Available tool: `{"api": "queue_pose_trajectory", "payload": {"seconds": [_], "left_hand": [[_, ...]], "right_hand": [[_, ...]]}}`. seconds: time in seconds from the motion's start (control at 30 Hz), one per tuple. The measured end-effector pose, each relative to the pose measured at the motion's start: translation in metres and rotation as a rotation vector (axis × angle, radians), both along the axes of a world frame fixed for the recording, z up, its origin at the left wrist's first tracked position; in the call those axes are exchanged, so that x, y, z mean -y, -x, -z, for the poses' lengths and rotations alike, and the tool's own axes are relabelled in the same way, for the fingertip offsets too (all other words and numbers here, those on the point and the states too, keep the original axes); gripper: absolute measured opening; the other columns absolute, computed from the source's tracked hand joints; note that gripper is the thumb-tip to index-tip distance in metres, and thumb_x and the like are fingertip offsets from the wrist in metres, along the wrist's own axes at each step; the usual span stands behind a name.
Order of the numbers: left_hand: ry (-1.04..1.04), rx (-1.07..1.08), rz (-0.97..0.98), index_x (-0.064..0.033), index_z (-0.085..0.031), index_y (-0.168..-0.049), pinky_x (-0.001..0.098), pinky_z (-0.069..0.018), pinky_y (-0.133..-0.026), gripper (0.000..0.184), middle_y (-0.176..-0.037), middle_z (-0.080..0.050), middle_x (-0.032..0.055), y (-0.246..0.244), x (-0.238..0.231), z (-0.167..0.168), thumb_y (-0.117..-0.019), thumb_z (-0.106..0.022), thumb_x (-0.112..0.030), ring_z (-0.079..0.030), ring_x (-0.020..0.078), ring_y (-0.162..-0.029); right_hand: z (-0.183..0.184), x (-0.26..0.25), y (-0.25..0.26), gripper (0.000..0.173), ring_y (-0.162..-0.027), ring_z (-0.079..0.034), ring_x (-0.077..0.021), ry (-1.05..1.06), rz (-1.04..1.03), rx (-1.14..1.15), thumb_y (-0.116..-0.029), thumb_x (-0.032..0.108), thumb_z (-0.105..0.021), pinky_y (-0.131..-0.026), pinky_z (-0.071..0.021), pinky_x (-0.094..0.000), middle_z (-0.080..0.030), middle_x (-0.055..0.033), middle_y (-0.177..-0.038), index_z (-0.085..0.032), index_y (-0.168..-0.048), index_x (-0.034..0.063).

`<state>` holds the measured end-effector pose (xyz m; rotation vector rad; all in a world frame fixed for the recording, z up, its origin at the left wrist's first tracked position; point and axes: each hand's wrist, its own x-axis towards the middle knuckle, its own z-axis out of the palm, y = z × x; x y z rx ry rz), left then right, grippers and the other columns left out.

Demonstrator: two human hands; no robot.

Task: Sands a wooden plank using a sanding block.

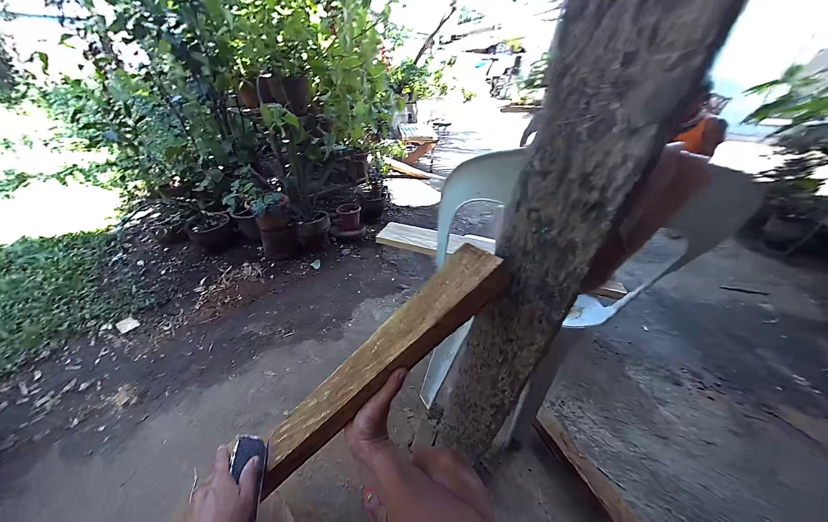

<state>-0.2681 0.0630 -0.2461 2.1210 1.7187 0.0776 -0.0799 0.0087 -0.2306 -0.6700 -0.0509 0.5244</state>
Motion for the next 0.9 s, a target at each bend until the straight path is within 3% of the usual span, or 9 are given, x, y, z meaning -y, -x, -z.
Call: {"api": "queue_pose_trajectory", "payload": {"seconds": [0.13,0.23,0.37,0.6,0.77,0.9], "left_hand": [[0.114,0.018,-0.105,-0.0075,-0.029,-0.161,0.0645,-0.0463,-0.104,0.070,-0.130,-0.063,0.0330,0.003,-0.040,0.016,-0.1068,-0.048,-0.048,-0.059,0.0502,-0.125],[0.182,-0.047,-0.099,-0.0093,-0.025,-0.163,0.0629,-0.0456,-0.106,0.072,-0.135,-0.061,0.0305,0.002,-0.027,0.000,-0.1076,-0.045,-0.050,-0.059,0.0467,-0.128],[0.148,-0.079,-0.102,-0.0097,-0.025,-0.163,0.0625,-0.0507,-0.100,0.074,-0.130,-0.065,0.0274,-0.007,0.008,-0.019,-0.1061,-0.048,-0.051,-0.064,0.0448,-0.121],[0.224,-0.082,-0.118,-0.0096,-0.023,-0.163,0.0585,-0.0465,-0.108,0.073,-0.140,-0.059,0.0262,-0.002,-0.030,-0.008,-0.1075,-0.043,-0.052,-0.058,0.0418,-0.132],[0.147,-0.185,-0.103,-0.0104,-0.020,-0.165,0.0600,-0.0513,-0.099,0.076,-0.141,-0.055,0.0306,-0.018,0.019,-0.039,-0.1059,-0.050,-0.049,-0.062,0.0460,-0.123],[0.215,-0.066,-0.096,-0.0128,-0.024,-0.163,0.0613,-0.0505,-0.101,0.072,-0.134,-0.063,0.0259,-0.005,-0.009,-0.015,-0.1067,-0.045,-0.052,-0.062,0.0430,-0.125]], "right_hand": [[-0.005,0.001,0.000,0.106,-0.122,-0.057,-0.0190,0.017,0.016,0.035,-0.0800,0.092,-0.029,-0.098,-0.0513,-0.0448,-0.053,-0.0113,-0.136,-0.024,-0.151,0.0137],[-0.008,0.003,0.001,0.102,-0.126,-0.055,-0.0215,0.043,0.029,0.050,-0.0830,0.090,-0.024,-0.100,-0.0494,-0.0488,-0.049,-0.0121,-0.141,-0.022,-0.154,0.0161],[-0.007,-0.001,-0.001,0.101,-0.125,-0.055,-0.0217,0.027,0.055,0.035,-0.0822,0.090,-0.026,-0.099,-0.0501,-0.0509,-0.050,-0.0106,-0.140,-0.023,-0.153,0.0192],[-0.011,0.000,-0.001,0.091,-0.132,-0.051,-0.0249,0.002,0.097,0.061,-0.0892,0.084,-0.024,-0.103,-0.0462,-0.0536,-0.045,-0.0116,-0.148,-0.021,-0.156,0.0215],[-0.009,0.001,-0.002,0.096,-0.127,-0.054,-0.0223,0.000,0.103,0.071,-0.0843,0.088,-0.031,-0.100,-0.0491,-0.0519,-0.050,-0.0101,-0.141,-0.024,-0.153,0.0212],[-0.013,0.001,-0.003,0.088,-0.131,-0.052,-0.0234,-0.012,0.101,0.070,-0.0895,0.083,-0.026,-0.103,-0.0469,-0.0532,-0.048,-0.0092,-0.146,-0.024,-0.154,0.0238]]}}
